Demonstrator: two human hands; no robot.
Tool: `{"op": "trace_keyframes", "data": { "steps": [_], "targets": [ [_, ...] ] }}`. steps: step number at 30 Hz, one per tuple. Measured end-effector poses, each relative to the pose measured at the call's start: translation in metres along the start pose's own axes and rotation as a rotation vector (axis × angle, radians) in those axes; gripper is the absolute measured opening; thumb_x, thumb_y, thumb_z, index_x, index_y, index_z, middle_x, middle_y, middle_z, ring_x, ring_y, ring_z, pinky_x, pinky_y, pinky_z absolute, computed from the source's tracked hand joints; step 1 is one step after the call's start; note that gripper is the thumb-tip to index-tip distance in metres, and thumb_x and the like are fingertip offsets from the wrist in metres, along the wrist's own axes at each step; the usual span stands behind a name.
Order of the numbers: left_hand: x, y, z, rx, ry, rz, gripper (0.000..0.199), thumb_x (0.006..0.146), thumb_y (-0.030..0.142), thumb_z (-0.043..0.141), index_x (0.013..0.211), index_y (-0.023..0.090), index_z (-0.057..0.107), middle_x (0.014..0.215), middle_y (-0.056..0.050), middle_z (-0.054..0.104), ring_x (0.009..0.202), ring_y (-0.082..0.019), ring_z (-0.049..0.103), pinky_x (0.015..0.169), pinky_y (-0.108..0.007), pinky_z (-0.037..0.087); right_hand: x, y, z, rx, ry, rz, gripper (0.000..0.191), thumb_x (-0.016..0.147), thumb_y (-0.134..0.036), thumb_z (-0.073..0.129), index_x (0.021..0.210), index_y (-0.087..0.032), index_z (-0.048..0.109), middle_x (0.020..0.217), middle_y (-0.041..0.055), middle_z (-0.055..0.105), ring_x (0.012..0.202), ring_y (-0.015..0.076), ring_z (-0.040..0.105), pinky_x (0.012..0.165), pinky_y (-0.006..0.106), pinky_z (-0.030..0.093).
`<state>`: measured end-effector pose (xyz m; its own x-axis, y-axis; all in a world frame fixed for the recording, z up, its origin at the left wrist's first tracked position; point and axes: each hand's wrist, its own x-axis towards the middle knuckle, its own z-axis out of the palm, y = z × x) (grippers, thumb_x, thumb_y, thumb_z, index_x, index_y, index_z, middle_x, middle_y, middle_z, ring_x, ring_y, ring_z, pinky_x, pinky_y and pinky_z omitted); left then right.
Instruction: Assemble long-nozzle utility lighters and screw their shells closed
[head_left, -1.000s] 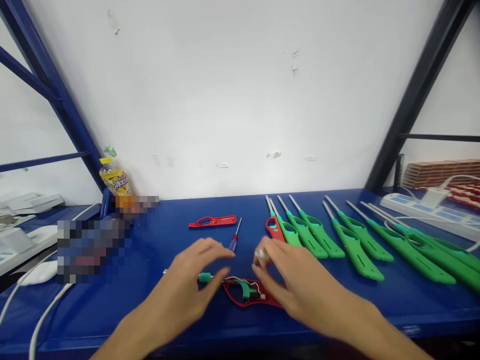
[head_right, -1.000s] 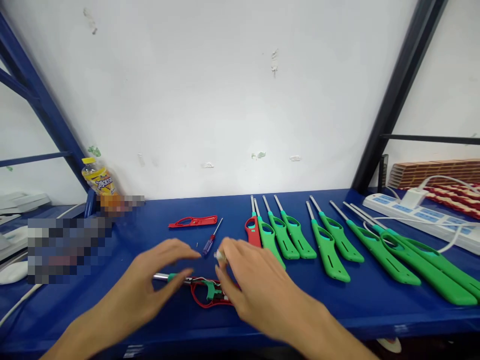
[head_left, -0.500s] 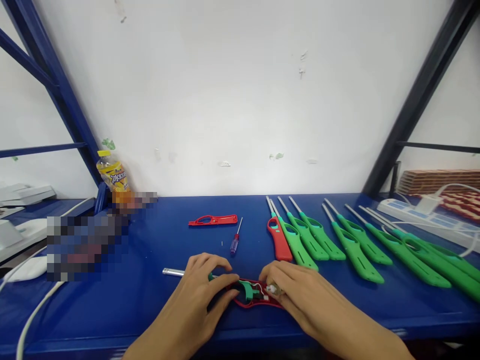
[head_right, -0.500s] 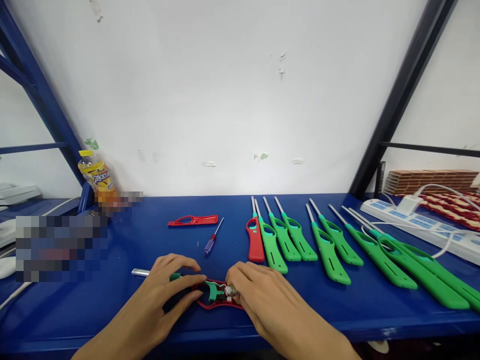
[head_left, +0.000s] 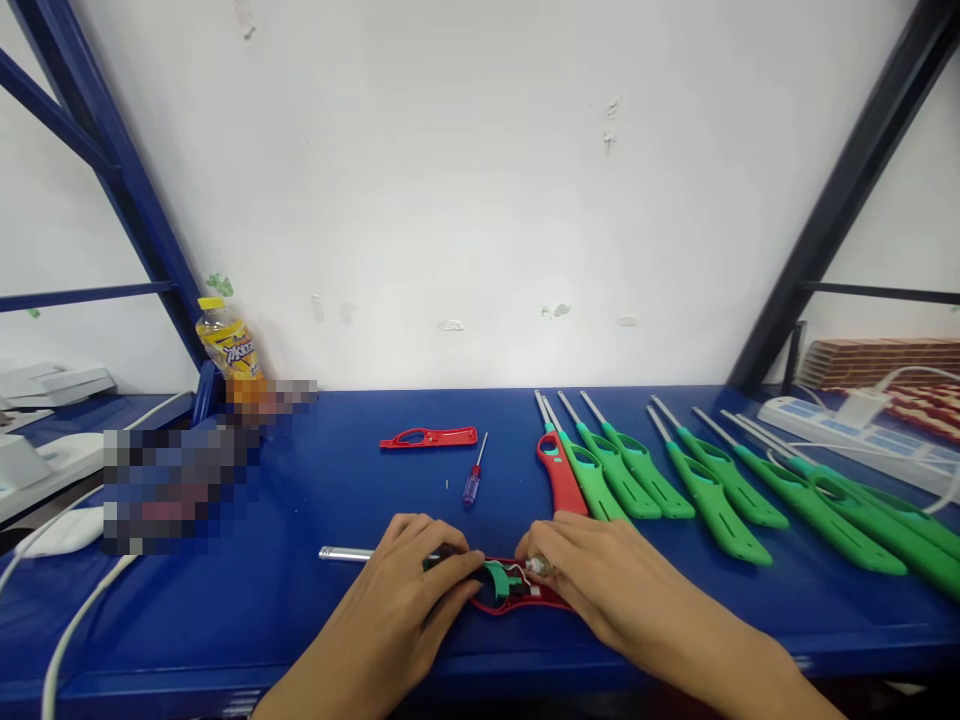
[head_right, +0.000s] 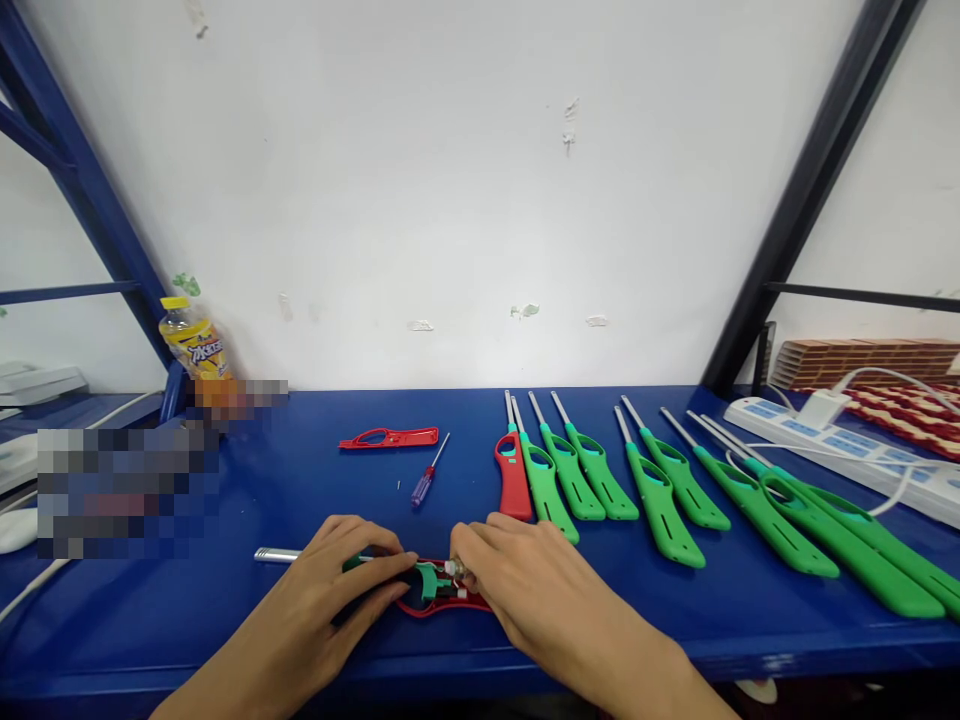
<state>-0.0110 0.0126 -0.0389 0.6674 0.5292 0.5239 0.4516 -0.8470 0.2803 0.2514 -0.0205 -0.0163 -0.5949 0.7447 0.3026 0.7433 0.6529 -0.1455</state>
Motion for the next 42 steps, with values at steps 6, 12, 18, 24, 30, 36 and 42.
{"op": "trace_keyframes", "data": {
  "steps": [6, 12, 18, 24, 30, 36, 42],
  "targets": [
    [0.002, 0.001, -0.002, -0.022, -0.003, 0.008, 0.027, 0.105, 0.012, 0.060, 0.126, 0.027, 0.066, 0.110, 0.000, 0.066, 0.098, -0.019, 0.057, 0.089, -0.035, 0.045, 0.006, -0.003, 0.000, -0.128, -0.016, -0.067, 0.022, 0.098, -0.004, 0.055, 0.106, -0.024, 0.056, 0.087, -0.0007, 0.067, 0.076, 0.0181, 0.061, 0.055, 0.030, 0.028],
    [0.001, 0.003, -0.002, 0.010, -0.007, -0.001, 0.021, 0.105, 0.011, 0.058, 0.118, 0.023, 0.067, 0.108, -0.003, 0.063, 0.097, -0.020, 0.055, 0.086, -0.034, 0.046, 0.009, 0.000, -0.005, -0.158, -0.056, -0.094, 0.021, 0.097, -0.002, 0.055, 0.099, -0.023, 0.053, 0.084, -0.0020, 0.066, 0.073, 0.0167, 0.060, 0.055, 0.031, 0.029],
    [0.003, 0.005, -0.004, 0.038, -0.034, 0.008, 0.018, 0.107, 0.014, 0.056, 0.120, 0.020, 0.066, 0.108, -0.003, 0.066, 0.099, -0.020, 0.056, 0.090, -0.037, 0.045, 0.015, 0.003, 0.003, -0.341, 0.084, -0.315, 0.015, 0.100, -0.009, 0.056, 0.092, -0.022, 0.053, 0.076, -0.0027, 0.064, 0.067, 0.0178, 0.059, 0.048, 0.035, 0.026],
    [-0.001, 0.006, -0.002, 0.064, -0.056, -0.007, 0.016, 0.108, 0.016, 0.053, 0.118, 0.021, 0.065, 0.102, -0.002, 0.066, 0.094, -0.020, 0.057, 0.087, -0.038, 0.045, 0.018, -0.004, 0.000, -0.325, 0.228, -0.352, 0.030, 0.109, -0.010, 0.036, 0.091, -0.020, 0.056, 0.085, -0.0002, 0.074, 0.066, 0.0151, 0.067, 0.053, 0.030, 0.044],
    [-0.002, 0.006, 0.000, 0.129, 0.014, 0.018, 0.016, 0.106, 0.014, 0.055, 0.113, 0.020, 0.067, 0.094, -0.003, 0.066, 0.087, -0.022, 0.057, 0.083, -0.040, 0.045, 0.018, -0.004, 0.017, -0.109, 0.259, -0.220, 0.023, 0.108, -0.009, 0.039, 0.105, -0.021, 0.058, 0.109, 0.0084, 0.079, 0.089, 0.0175, 0.078, 0.072, 0.026, 0.059],
    [-0.004, 0.006, 0.000, 0.138, 0.013, -0.016, 0.017, 0.106, 0.014, 0.054, 0.112, 0.019, 0.069, 0.094, -0.004, 0.067, 0.086, -0.023, 0.060, 0.082, -0.041, 0.046, 0.018, -0.004, 0.032, 0.052, 0.341, -0.130, 0.023, 0.106, -0.009, 0.046, 0.121, -0.022, 0.058, 0.106, 0.0076, 0.080, 0.089, 0.0169, 0.079, 0.080, 0.026, 0.063],
    [-0.002, 0.006, -0.003, 0.118, -0.008, -0.029, 0.019, 0.105, 0.011, 0.052, 0.112, 0.018, 0.068, 0.099, -0.004, 0.068, 0.090, -0.023, 0.063, 0.083, -0.040, 0.048, 0.016, -0.009, 0.034, 0.092, 0.316, -0.073, 0.023, 0.106, -0.010, 0.044, 0.119, -0.023, 0.057, 0.101, 0.0047, 0.079, 0.083, 0.0165, 0.078, 0.075, 0.025, 0.062]
  ]
}}
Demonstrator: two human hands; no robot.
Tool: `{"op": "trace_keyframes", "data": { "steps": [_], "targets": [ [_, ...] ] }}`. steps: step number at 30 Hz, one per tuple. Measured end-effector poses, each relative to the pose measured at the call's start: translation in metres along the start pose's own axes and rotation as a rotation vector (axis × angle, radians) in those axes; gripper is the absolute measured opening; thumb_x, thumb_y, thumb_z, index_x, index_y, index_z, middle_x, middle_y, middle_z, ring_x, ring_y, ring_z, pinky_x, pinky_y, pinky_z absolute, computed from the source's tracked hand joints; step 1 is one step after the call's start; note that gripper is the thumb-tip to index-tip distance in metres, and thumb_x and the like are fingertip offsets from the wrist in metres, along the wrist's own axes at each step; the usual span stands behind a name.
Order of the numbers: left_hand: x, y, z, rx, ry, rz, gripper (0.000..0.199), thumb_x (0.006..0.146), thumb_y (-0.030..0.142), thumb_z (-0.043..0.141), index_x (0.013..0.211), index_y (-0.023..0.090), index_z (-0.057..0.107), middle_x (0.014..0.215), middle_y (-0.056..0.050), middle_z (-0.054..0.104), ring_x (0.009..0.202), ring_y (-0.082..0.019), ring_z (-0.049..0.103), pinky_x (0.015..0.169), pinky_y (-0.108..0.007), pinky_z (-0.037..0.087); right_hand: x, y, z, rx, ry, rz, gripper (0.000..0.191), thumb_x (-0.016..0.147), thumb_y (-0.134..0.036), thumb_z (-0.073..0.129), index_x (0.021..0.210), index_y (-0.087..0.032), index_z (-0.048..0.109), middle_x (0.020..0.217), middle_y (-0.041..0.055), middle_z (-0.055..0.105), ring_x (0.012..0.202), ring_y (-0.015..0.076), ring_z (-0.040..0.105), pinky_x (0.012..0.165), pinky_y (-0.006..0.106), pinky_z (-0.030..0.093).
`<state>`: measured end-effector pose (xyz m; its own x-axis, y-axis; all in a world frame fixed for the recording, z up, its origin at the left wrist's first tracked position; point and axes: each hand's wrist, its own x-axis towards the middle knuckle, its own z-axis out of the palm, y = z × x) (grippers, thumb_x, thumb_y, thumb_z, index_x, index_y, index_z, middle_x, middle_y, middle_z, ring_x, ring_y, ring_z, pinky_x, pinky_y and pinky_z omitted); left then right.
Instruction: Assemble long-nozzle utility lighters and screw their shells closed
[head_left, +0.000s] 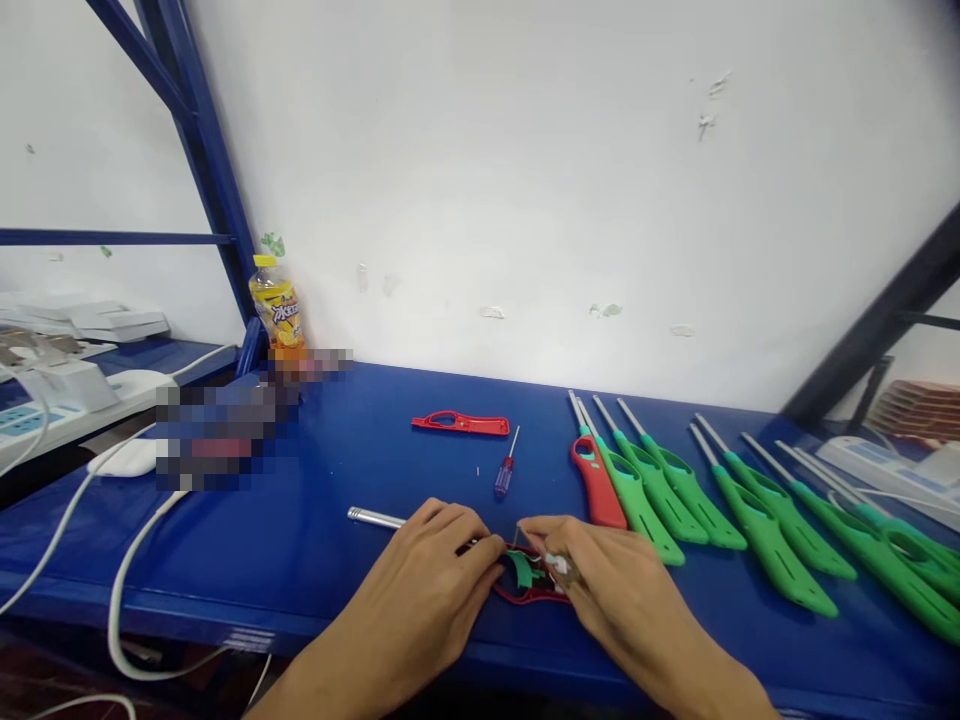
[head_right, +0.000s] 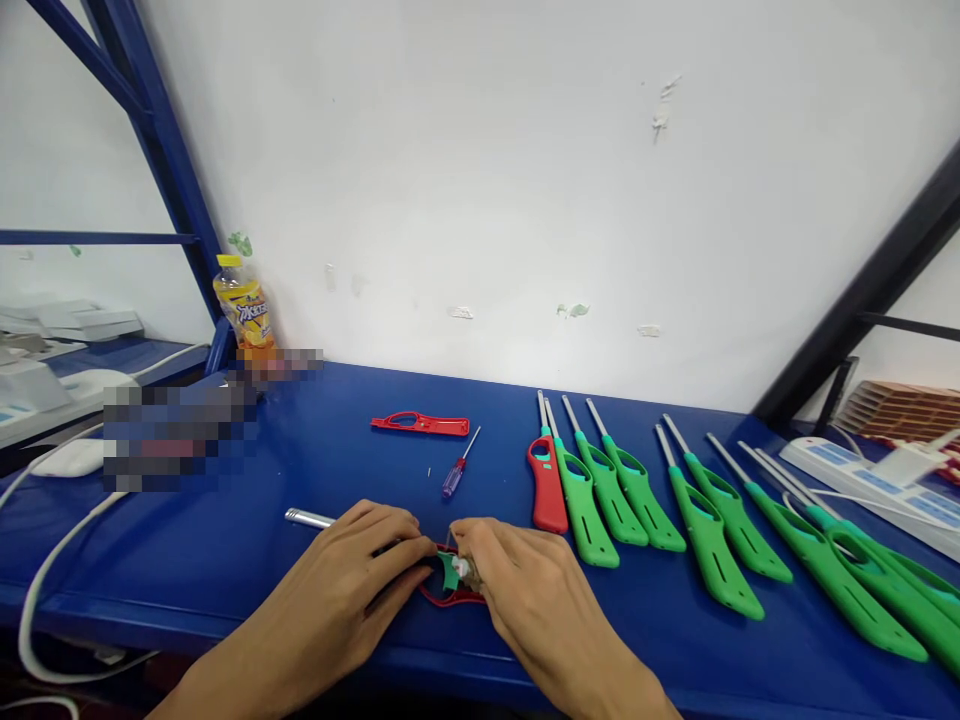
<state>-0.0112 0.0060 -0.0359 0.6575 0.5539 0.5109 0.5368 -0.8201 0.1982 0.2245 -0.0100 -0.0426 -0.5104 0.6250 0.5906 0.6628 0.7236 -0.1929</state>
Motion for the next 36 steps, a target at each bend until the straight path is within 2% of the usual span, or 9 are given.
{"op": "trace_keyframes", "data": {
  "steps": [10, 18, 20, 23, 25, 27, 30, 34, 36],
  "targets": [
    [-0.001, 0.001, 0.000, -0.038, 0.006, -0.023, 0.016, 0.104, 0.011, 0.055, 0.109, 0.020, 0.068, 0.105, -0.004, 0.069, 0.092, -0.021, 0.064, 0.084, -0.039, 0.049, 0.006, -0.004, -0.001, 0.073, 0.077, -0.018, 0.025, 0.100, -0.003, 0.041, 0.102, -0.025, 0.051, 0.105, 0.0013, 0.076, 0.086, 0.0135, 0.074, 0.071, 0.023, 0.057],
    [-0.001, -0.001, 0.002, 0.021, 0.082, -0.041, 0.016, 0.105, 0.014, 0.055, 0.102, 0.022, 0.069, 0.097, -0.003, 0.071, 0.083, -0.021, 0.065, 0.078, -0.039, 0.049, 0.009, 0.002, -0.002, 0.036, 0.065, 0.020, 0.028, 0.098, 0.000, 0.046, 0.107, -0.025, 0.056, 0.100, 0.0040, 0.075, 0.089, 0.0201, 0.069, 0.079, 0.034, 0.057],
    [-0.001, 0.000, 0.001, 0.021, 0.100, -0.061, 0.016, 0.102, 0.014, 0.059, 0.112, 0.022, 0.068, 0.105, -0.004, 0.072, 0.088, -0.023, 0.067, 0.081, -0.040, 0.050, 0.009, 0.002, -0.001, 0.045, 0.075, 0.016, 0.029, 0.098, 0.001, 0.045, 0.105, -0.025, 0.056, 0.101, 0.0038, 0.075, 0.090, 0.0207, 0.067, 0.081, 0.035, 0.056],
    [0.001, 0.000, -0.001, 0.005, 0.099, -0.090, 0.051, 0.096, 0.012, 0.067, 0.144, 0.022, 0.053, 0.123, -0.007, 0.072, 0.103, -0.026, 0.066, 0.090, -0.044, 0.051, 0.009, 0.001, 0.000, 0.127, 0.070, 0.049, 0.030, 0.096, 0.002, 0.046, 0.105, -0.026, 0.055, 0.102, 0.0022, 0.074, 0.091, 0.0201, 0.065, 0.080, 0.034, 0.055],
    [0.002, 0.000, -0.001, -0.067, 0.077, -0.098, 0.064, 0.095, 0.012, 0.071, 0.153, 0.022, 0.045, 0.125, -0.006, 0.073, 0.106, -0.025, 0.067, 0.094, -0.043, 0.051, 0.008, 0.000, 0.001, 0.202, 0.054, 0.071, 0.029, 0.096, 0.001, 0.048, 0.104, -0.027, 0.055, 0.099, 0.0011, 0.072, 0.090, 0.0192, 0.064, 0.079, 0.033, 0.054],
    [0.004, -0.001, -0.001, -0.155, 0.078, -0.102, 0.051, 0.099, 0.013, 0.068, 0.146, 0.025, 0.053, 0.116, -0.002, 0.076, 0.099, -0.022, 0.068, 0.092, -0.039, 0.052, 0.008, -0.001, 0.002, 0.255, 0.038, 0.083, 0.026, 0.098, -0.001, 0.049, 0.100, -0.027, 0.054, 0.097, 0.0007, 0.072, 0.088, 0.0189, 0.063, 0.078, 0.033, 0.053],
    [0.006, -0.004, 0.002, -0.224, 0.124, -0.089, 0.025, 0.104, 0.013, 0.060, 0.123, 0.026, 0.069, 0.100, 0.002, 0.077, 0.087, -0.019, 0.067, 0.083, -0.036, 0.050, 0.009, -0.004, 0.000, 0.262, 0.013, 0.091, 0.020, 0.103, -0.007, 0.050, 0.099, -0.027, 0.053, 0.101, 0.0014, 0.072, 0.093, 0.0192, 0.064, 0.083, 0.034, 0.052],
    [0.006, -0.005, 0.001, -0.241, 0.168, -0.102, 0.018, 0.105, 0.014, 0.059, 0.111, 0.025, 0.072, 0.097, 0.001, 0.076, 0.085, -0.018, 0.066, 0.082, -0.034, 0.048, 0.011, -0.007, -0.009, 0.176, 0.056, 0.150, 0.014, 0.105, -0.027, 0.058, 0.094, -0.026, 0.050, 0.090, -0.0001, 0.064, 0.081, 0.0179, 0.059, 0.073, 0.032, 0.048],
    [0.006, -0.004, -0.001, -0.239, 0.187, -0.110, 0.018, 0.105, 0.013, 0.059, 0.111, 0.025, 0.071, 0.098, 0.001, 0.075, 0.087, -0.018, 0.066, 0.084, -0.034, 0.048, 0.011, -0.008, -0.015, 0.151, 0.057, 0.191, 0.018, 0.109, -0.033, 0.050, 0.093, -0.025, 0.047, 0.083, -0.0011, 0.056, 0.074, 0.0177, 0.053, 0.071, 0.033, 0.045]
  ]
}}
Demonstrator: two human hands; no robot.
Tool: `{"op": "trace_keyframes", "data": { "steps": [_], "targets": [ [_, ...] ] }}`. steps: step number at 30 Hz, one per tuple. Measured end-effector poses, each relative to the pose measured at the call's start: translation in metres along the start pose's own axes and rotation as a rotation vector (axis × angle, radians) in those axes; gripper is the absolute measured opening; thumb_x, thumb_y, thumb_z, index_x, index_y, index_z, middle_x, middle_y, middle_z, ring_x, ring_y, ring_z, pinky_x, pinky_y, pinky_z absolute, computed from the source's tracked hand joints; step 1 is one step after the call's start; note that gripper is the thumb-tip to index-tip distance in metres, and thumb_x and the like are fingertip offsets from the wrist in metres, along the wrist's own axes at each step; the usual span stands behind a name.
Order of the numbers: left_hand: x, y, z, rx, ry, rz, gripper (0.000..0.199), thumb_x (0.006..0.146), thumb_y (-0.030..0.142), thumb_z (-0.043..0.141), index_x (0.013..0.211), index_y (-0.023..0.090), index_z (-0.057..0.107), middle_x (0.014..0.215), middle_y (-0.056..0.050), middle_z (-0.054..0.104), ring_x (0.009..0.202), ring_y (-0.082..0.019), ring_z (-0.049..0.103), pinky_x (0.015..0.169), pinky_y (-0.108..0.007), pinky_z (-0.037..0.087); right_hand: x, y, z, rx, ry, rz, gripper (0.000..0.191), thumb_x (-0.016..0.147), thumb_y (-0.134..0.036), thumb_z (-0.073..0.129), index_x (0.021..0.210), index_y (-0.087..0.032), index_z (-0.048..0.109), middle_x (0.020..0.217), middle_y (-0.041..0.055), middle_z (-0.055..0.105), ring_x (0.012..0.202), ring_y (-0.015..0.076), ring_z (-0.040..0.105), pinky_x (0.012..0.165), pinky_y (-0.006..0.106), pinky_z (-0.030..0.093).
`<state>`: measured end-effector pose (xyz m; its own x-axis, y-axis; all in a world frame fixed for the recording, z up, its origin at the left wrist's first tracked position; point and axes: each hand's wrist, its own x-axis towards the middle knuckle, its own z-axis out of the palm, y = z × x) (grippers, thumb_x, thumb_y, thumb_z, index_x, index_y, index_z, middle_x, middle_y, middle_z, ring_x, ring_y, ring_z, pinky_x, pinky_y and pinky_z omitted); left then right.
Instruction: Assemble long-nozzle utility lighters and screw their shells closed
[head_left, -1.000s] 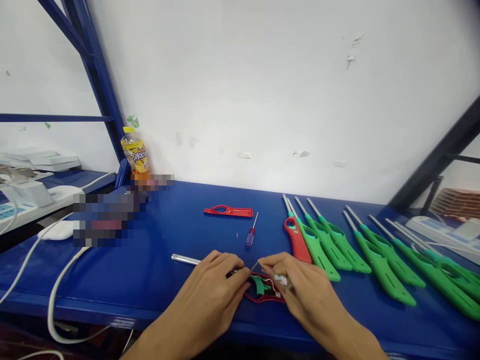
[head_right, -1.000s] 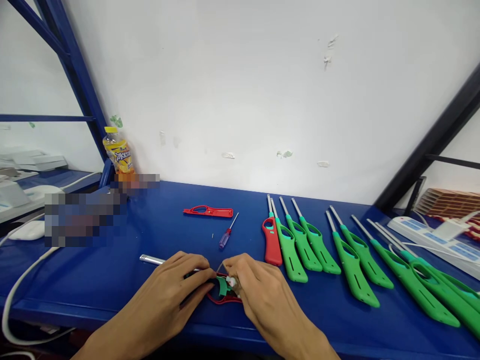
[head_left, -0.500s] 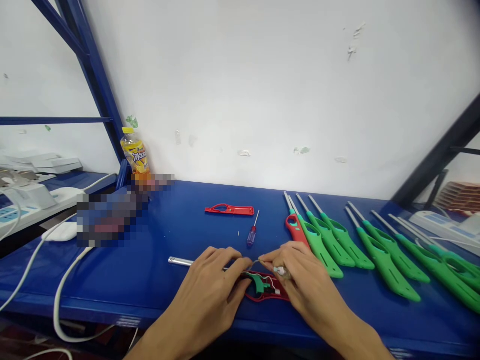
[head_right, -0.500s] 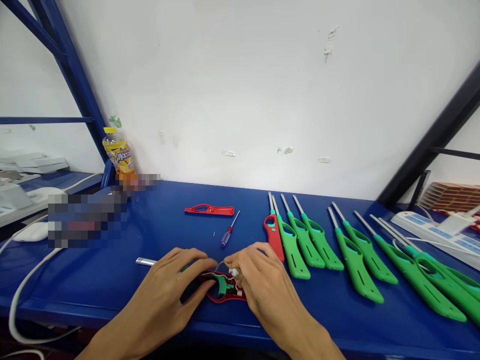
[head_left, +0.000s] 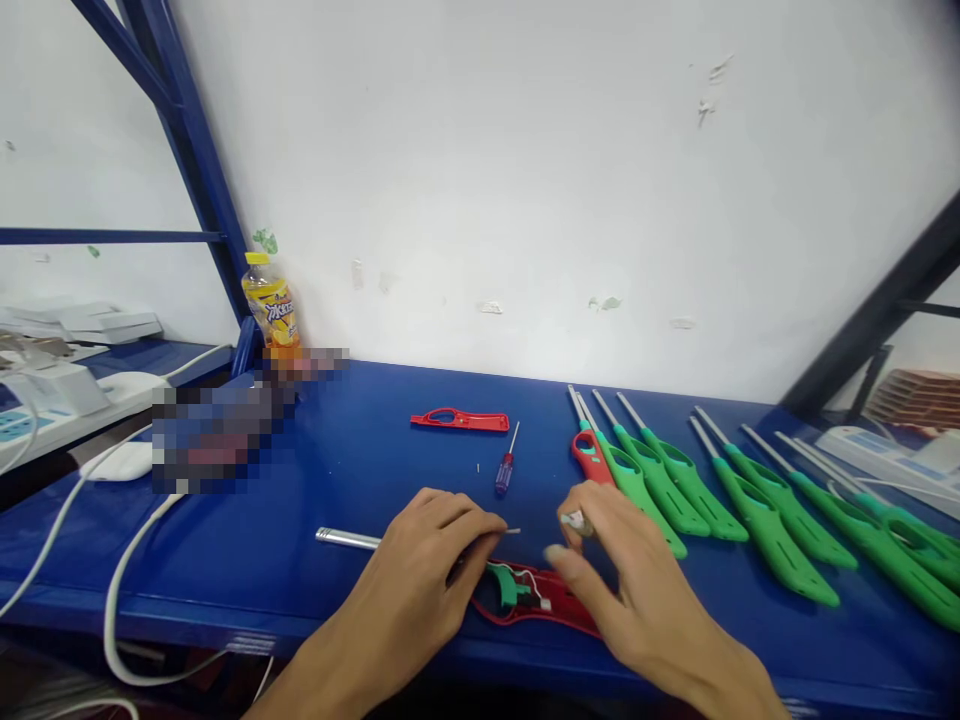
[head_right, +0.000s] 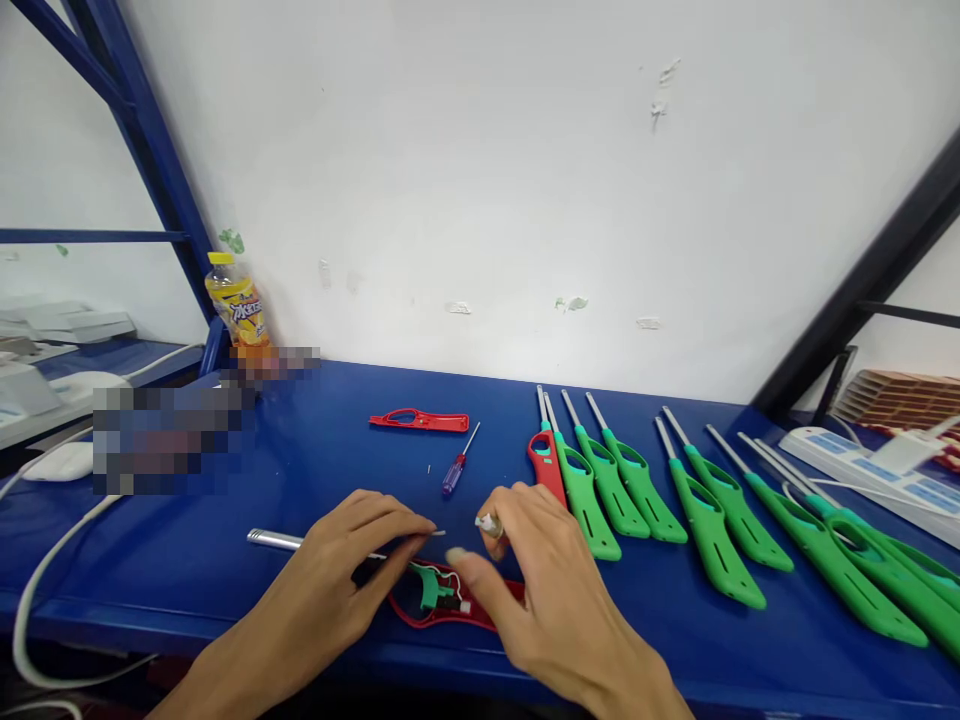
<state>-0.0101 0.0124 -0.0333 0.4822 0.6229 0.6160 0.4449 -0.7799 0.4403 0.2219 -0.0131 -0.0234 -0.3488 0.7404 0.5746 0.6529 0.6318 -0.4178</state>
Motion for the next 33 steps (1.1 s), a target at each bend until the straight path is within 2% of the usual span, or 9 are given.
{"op": "trace_keyframes", "data": {
  "steps": [3, 7, 10, 15, 33],
  "targets": [
    [-0.0006, 0.0013, -0.0013, 0.019, 0.009, 0.006, 0.022, 0.105, 0.011, 0.057, 0.117, 0.025, 0.068, 0.100, 0.002, 0.074, 0.089, -0.017, 0.066, 0.085, -0.033, 0.048, -0.0009, -0.0008, -0.0048, 0.034, -0.052, 0.027, 0.028, 0.113, -0.026, 0.027, 0.096, -0.025, 0.049, 0.087, 0.0004, 0.054, 0.080, 0.0190, 0.052, 0.084, 0.039, 0.046],
    [-0.0020, 0.0010, -0.0011, 0.076, -0.014, 0.024, 0.023, 0.107, 0.012, 0.054, 0.122, 0.026, 0.065, 0.101, 0.001, 0.072, 0.089, -0.018, 0.063, 0.083, -0.033, 0.047, -0.0019, -0.0026, -0.0042, 0.008, -0.147, 0.051, 0.025, 0.113, -0.023, 0.029, 0.106, -0.026, 0.053, 0.101, 0.0030, 0.059, 0.095, 0.0209, 0.054, 0.098, 0.043, 0.044],
    [-0.0020, 0.0008, -0.0005, 0.109, -0.029, 0.039, 0.019, 0.108, 0.015, 0.052, 0.119, 0.025, 0.064, 0.099, 0.001, 0.070, 0.086, -0.018, 0.061, 0.081, -0.033, 0.046, -0.0012, -0.0045, -0.0033, -0.018, -0.222, 0.072, 0.020, 0.114, -0.026, 0.035, 0.111, -0.026, 0.055, 0.107, 0.0038, 0.057, 0.101, 0.0216, 0.054, 0.097, 0.042, 0.046],
    [-0.0017, 0.0002, 0.0011, 0.123, -0.055, 0.052, 0.016, 0.108, 0.015, 0.053, 0.115, 0.024, 0.064, 0.098, 0.000, 0.069, 0.084, -0.019, 0.059, 0.080, -0.035, 0.044, -0.0002, -0.0062, -0.0049, 0.006, -0.293, 0.108, 0.020, 0.114, -0.031, 0.036, 0.116, -0.028, 0.056, 0.109, 0.0032, 0.053, 0.099, 0.0207, 0.053, 0.088, 0.039, 0.048],
    [-0.0029, 0.0005, 0.0006, 0.176, -0.071, 0.095, 0.016, 0.108, 0.014, 0.051, 0.115, 0.022, 0.063, 0.097, -0.001, 0.070, 0.083, -0.021, 0.060, 0.080, -0.037, 0.042, -0.0003, -0.0064, -0.0038, 0.032, -0.322, 0.155, 0.021, 0.115, -0.034, 0.037, 0.118, -0.031, 0.057, 0.113, 0.0020, 0.053, 0.105, 0.0215, 0.052, 0.093, 0.041, 0.046]
  ]
}}
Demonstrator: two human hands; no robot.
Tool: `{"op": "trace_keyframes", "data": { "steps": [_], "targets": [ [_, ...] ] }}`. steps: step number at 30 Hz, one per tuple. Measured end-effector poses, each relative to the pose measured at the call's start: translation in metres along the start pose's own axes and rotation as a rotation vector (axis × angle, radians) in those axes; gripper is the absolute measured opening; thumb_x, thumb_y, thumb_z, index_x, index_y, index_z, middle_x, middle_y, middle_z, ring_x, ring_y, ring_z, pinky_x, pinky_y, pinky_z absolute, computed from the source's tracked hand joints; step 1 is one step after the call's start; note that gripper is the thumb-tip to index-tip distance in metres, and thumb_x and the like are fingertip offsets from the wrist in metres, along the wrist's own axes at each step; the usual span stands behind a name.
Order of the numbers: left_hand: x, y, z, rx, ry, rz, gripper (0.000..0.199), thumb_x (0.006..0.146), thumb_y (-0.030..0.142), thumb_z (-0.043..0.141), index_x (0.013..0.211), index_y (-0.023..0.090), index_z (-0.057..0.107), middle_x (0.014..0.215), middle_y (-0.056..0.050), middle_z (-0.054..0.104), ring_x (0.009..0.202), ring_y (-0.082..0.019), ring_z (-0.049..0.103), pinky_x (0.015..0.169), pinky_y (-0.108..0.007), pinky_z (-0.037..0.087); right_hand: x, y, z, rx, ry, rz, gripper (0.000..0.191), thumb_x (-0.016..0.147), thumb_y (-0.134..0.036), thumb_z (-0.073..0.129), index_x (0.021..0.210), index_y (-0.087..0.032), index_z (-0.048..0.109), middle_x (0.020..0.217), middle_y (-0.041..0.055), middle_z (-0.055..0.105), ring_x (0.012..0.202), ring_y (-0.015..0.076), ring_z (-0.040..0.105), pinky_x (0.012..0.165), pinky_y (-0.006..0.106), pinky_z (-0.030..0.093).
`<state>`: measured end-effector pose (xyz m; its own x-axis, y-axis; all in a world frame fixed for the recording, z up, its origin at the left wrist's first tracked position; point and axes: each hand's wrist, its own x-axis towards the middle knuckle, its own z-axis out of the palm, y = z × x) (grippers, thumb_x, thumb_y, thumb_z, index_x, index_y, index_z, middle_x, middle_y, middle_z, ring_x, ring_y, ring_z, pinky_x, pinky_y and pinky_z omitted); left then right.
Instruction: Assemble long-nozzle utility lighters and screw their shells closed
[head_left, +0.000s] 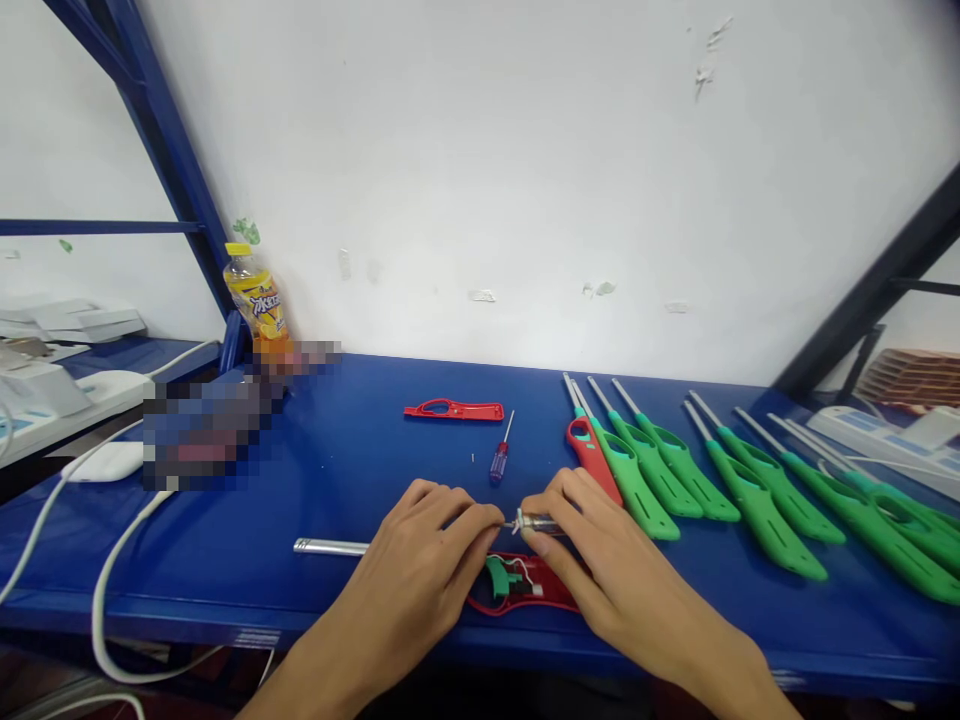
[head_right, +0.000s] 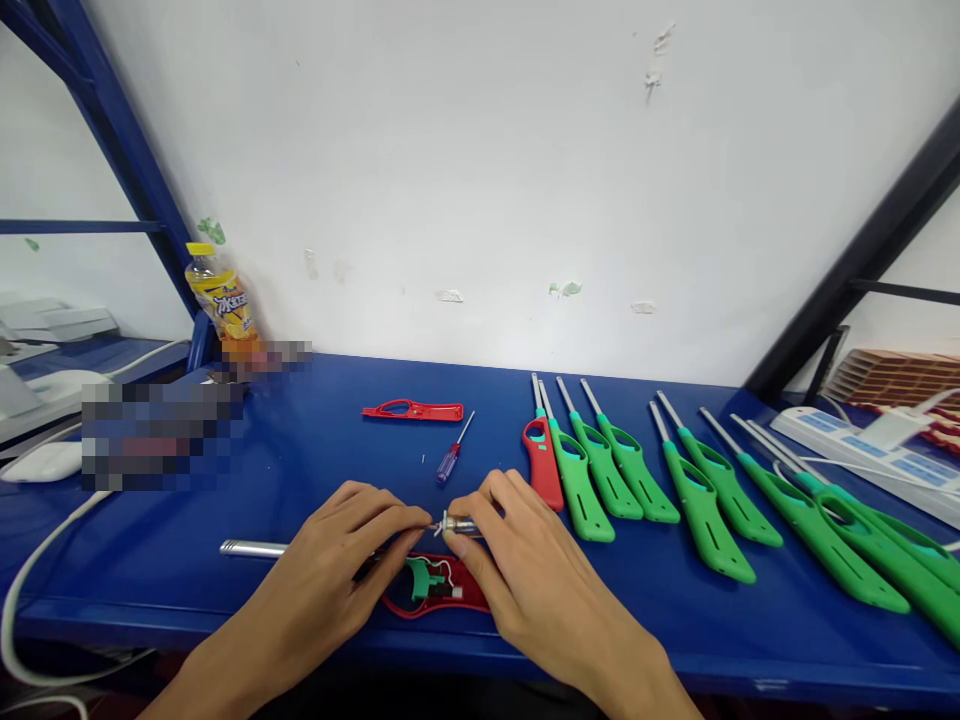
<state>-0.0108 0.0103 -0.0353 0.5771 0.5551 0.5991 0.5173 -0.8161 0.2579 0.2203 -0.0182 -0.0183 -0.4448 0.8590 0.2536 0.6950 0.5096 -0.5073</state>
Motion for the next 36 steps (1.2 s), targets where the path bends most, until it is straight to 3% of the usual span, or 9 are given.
{"op": "trace_keyframes", "data": {
  "steps": [36],
  "targets": [
    [-0.0005, 0.0006, -0.0003, 0.047, -0.008, 0.060, 0.019, 0.109, 0.010, 0.046, 0.113, 0.019, 0.062, 0.100, -0.004, 0.069, 0.085, -0.020, 0.062, 0.079, -0.035, 0.047, 0.0013, 0.0033, -0.0013, -0.050, -0.025, -0.054, 0.021, 0.113, -0.028, 0.038, 0.119, -0.027, 0.058, 0.109, 0.0045, 0.052, 0.101, 0.0219, 0.053, 0.088, 0.040, 0.049]
  ]
}}
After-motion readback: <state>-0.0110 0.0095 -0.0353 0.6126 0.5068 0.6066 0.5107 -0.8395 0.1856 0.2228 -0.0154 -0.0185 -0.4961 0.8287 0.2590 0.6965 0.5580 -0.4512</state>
